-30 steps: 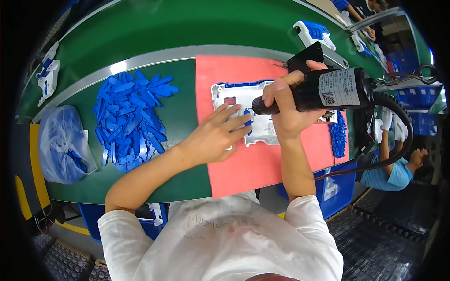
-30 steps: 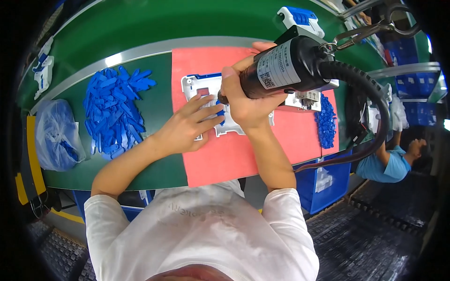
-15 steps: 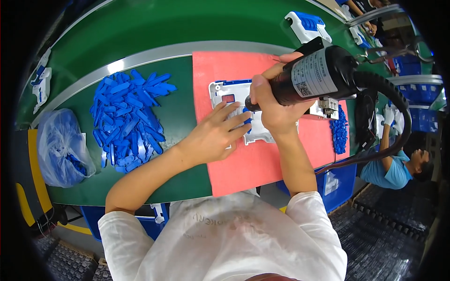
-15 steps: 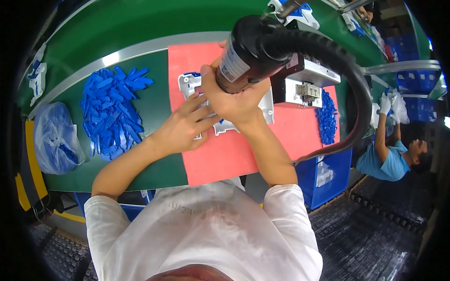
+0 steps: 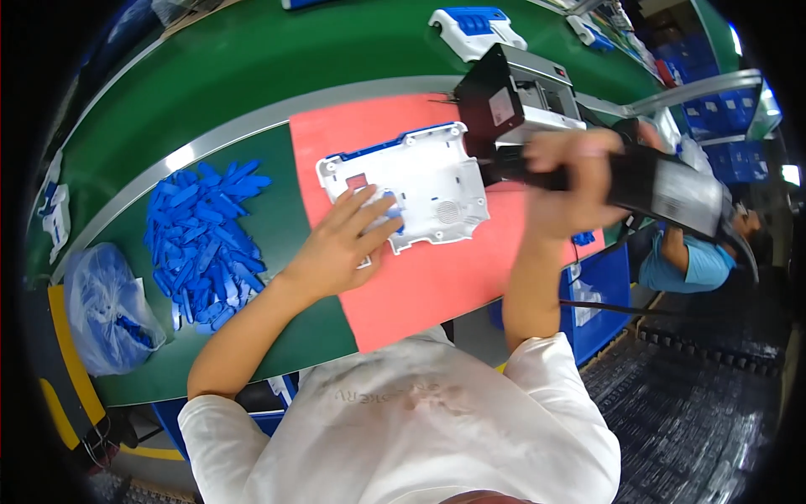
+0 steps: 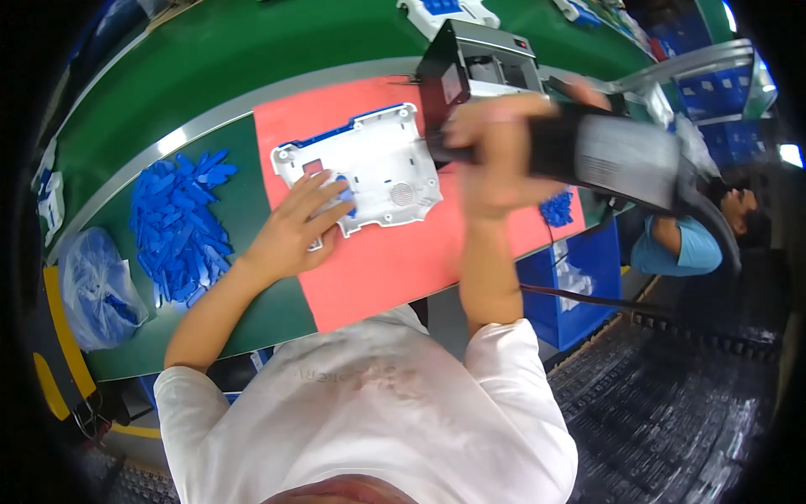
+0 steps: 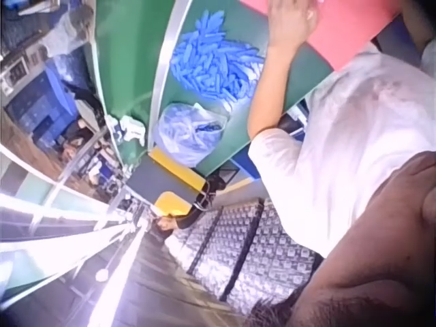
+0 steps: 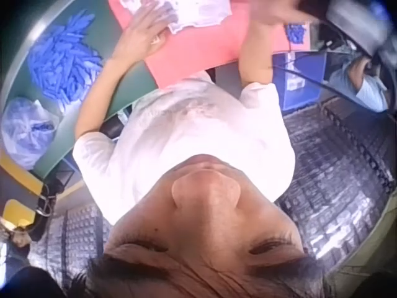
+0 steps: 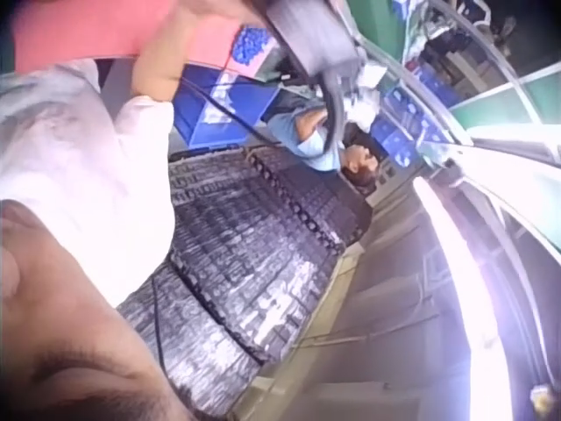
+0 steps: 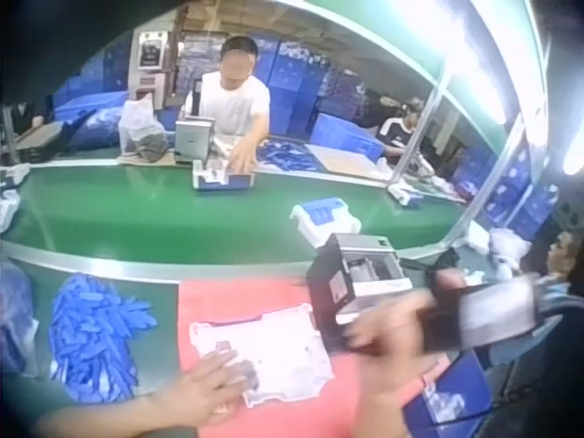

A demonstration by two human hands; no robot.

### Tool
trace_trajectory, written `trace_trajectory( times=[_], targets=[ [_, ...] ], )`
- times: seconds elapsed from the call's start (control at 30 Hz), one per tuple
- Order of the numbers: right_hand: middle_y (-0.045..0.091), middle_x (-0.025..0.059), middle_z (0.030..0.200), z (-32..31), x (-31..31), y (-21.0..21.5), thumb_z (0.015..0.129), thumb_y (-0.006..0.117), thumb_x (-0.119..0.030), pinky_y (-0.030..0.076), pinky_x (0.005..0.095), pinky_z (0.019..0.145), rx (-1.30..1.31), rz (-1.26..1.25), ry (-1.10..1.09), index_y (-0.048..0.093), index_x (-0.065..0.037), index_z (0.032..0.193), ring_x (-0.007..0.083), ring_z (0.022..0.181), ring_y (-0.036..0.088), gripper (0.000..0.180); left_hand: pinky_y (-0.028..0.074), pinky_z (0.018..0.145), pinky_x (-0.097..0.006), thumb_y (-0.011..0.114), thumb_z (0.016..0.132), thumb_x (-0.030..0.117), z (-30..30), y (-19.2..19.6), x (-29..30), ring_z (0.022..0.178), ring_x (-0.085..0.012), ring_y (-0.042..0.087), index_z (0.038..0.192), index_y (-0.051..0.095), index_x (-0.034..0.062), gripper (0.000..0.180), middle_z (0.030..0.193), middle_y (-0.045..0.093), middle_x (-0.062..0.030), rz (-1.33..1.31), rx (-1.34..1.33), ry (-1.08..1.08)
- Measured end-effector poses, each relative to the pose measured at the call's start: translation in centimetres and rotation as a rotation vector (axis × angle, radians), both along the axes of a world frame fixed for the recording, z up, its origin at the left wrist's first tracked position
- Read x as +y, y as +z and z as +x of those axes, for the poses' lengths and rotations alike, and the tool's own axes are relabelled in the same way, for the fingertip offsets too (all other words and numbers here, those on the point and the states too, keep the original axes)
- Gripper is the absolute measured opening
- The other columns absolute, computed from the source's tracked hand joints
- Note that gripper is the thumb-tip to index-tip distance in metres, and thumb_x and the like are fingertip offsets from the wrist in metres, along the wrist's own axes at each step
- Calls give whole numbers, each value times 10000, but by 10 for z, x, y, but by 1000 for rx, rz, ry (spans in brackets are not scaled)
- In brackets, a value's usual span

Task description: Assembling blue plastic internal components into white plastic outer housings using an electric screwdriver at a factory workstation.

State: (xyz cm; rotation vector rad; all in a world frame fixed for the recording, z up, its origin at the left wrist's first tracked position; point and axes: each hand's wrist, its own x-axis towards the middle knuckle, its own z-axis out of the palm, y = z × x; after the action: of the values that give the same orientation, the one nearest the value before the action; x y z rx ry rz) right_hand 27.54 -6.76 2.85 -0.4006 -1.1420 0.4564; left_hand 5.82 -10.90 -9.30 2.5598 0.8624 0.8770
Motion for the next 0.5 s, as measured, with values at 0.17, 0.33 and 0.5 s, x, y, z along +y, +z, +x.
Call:
trace_trajectory(
  times=[0.17,0.33,0.5],
  targets=[
    [555,91,620,86,2,2,799,549,78,486,355,473,-25,-53,-248,291,35,1286,174,442,525,553,378,1063,-498,645,700,11,-1,3,1,1254,-383,470,1133,635,53,435,1288,548,-151,-41,10,13],
    [568,68,595,90,12,-8,794,578,78,466,287,508,-137,-70,-317,305,64,1283,144,460,535,561,375,1060,-516,650,685,4,2,9,2,1259,-386,473,1093,650,41,410,1270,565,-147,-40,44,28],
    [555,39,600,88,12,-22,757,613,119,422,238,478,-241,-261,-241,372,63,1262,112,465,530,562,376,1060,-516,650,685,1,2,9,2,1259,-381,475,1082,653,35,398,1266,566,-147,-43,51,32]
  ],
)
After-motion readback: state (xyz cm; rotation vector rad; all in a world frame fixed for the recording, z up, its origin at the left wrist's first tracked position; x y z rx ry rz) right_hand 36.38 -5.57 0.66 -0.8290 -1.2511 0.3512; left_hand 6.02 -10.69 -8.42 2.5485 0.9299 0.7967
